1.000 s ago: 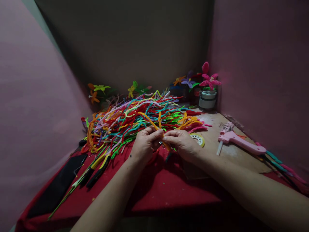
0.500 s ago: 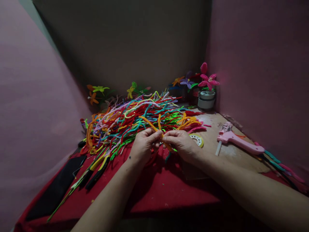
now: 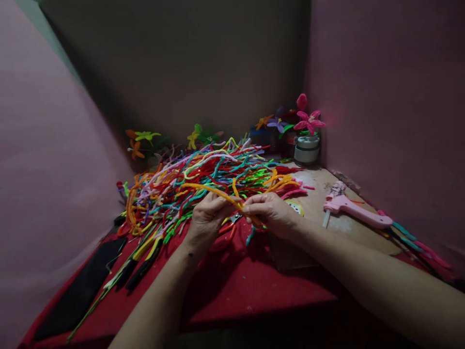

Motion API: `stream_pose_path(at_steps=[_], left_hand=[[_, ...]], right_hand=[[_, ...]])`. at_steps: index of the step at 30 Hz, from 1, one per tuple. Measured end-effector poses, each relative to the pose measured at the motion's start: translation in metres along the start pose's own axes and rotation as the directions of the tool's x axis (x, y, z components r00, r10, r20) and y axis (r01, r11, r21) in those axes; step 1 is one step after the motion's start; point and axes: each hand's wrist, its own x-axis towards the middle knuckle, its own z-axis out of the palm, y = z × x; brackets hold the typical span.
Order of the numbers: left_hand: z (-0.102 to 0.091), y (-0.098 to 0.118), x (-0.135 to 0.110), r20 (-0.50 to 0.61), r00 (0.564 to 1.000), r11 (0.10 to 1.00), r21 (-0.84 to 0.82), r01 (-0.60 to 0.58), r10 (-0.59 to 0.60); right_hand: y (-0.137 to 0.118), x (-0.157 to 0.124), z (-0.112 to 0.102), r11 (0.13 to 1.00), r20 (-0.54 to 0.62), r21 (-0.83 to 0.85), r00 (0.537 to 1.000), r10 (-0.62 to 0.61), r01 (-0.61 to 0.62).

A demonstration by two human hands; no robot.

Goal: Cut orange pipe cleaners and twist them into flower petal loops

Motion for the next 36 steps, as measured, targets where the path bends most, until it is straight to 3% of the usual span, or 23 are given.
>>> stream_pose_path(at_steps=[6, 10, 12, 15, 18, 20, 21, 22, 24, 25, 26, 28, 30, 32, 34, 36], left_hand=[[-0.01, 0.0, 0.0, 0.063, 0.96, 0.935, 0.218, -0.279, 0.272], [-0.018, 0.006, 0.005, 0.192, 0.879, 0.731, 0.493, -0.471, 0.437], [-0.02, 0.013, 0.007, 0.325, 0.844, 0.658, 0.529, -0.537, 0.428], [-0.02, 0.024, 0.009, 0.467, 0.816, 0.676, 0.482, -0.558, 0.342], [-0.017, 0.032, 0.01, 0.432, 0.884, 0.787, 0.477, -0.391, 0.177], [-0.014, 0.032, 0.011, 0.346, 0.937, 0.905, 0.412, -0.106, -0.047], [-0.013, 0.03, 0.012, 0.319, 0.928, 0.944, 0.32, 0.083, -0.19], [-0.011, 0.027, 0.013, 0.313, 0.889, 0.94, 0.18, 0.289, -0.334], [-0.008, 0.02, 0.015, 0.421, 0.747, 0.776, -0.144, 0.615, -0.514], [-0.006, 0.017, 0.016, 0.497, 0.689, 0.662, -0.268, 0.7, -0.527], [-0.004, 0.015, 0.016, 0.541, 0.658, 0.602, -0.311, 0.735, -0.524], [-0.002, 0.014, 0.016, 0.578, 0.643, 0.534, -0.377, 0.757, -0.503], [-0.002, 0.019, 0.015, 0.532, 0.677, 0.551, -0.402, 0.731, -0.51], [-0.006, 0.026, 0.011, 0.424, 0.738, 0.656, -0.351, 0.668, -0.525], [-0.012, 0.033, 0.007, 0.273, 0.835, 0.822, -0.196, 0.535, -0.479], [-0.017, 0.039, 0.001, 0.13, 0.948, 0.955, -0.018, 0.296, -0.292]], right_hand=[[-0.001, -0.001, -0.001, 1.0, 0.1, -0.009, 0.995, -0.022, 0.023], [-0.002, -0.002, -0.002, 0.996, 0.128, -0.074, 0.991, -0.049, 0.059], [-0.003, -0.002, -0.002, 0.992, 0.126, -0.109, 0.991, -0.045, 0.059], [-0.005, -0.005, 0.001, 0.983, 0.093, -0.179, 0.995, -0.035, 0.051], [-0.006, -0.008, 0.005, 0.935, 0.072, -0.335, 0.992, -0.102, 0.121], [-0.005, -0.011, 0.007, 0.813, 0.083, -0.52, 0.963, -0.255, 0.26], [-0.004, -0.012, 0.007, 0.708, 0.102, -0.619, 0.928, -0.357, 0.34], [-0.002, -0.013, 0.008, 0.577, 0.135, -0.707, 0.879, -0.458, 0.41], [0.001, -0.016, 0.007, 0.3, 0.232, -0.82, 0.762, -0.605, 0.488], [0.002, -0.017, 0.006, 0.186, 0.282, -0.845, 0.713, -0.642, 0.502], [0.003, -0.018, 0.006, 0.1, 0.322, -0.858, 0.679, -0.66, 0.504], [0.004, -0.019, 0.005, 0.024, 0.352, -0.868, 0.649, -0.675, 0.496], [0.003, -0.018, 0.004, 0.084, 0.31, -0.858, 0.642, -0.702, 0.506], [0.0, -0.018, 0.006, 0.241, 0.216, -0.817, 0.667, -0.713, 0.523], [-0.003, -0.017, 0.007, 0.442, 0.112, -0.735, 0.736, -0.668, 0.513], [-0.007, -0.017, 0.009, 0.627, 0.046, -0.619, 0.819, -0.572, 0.472]])
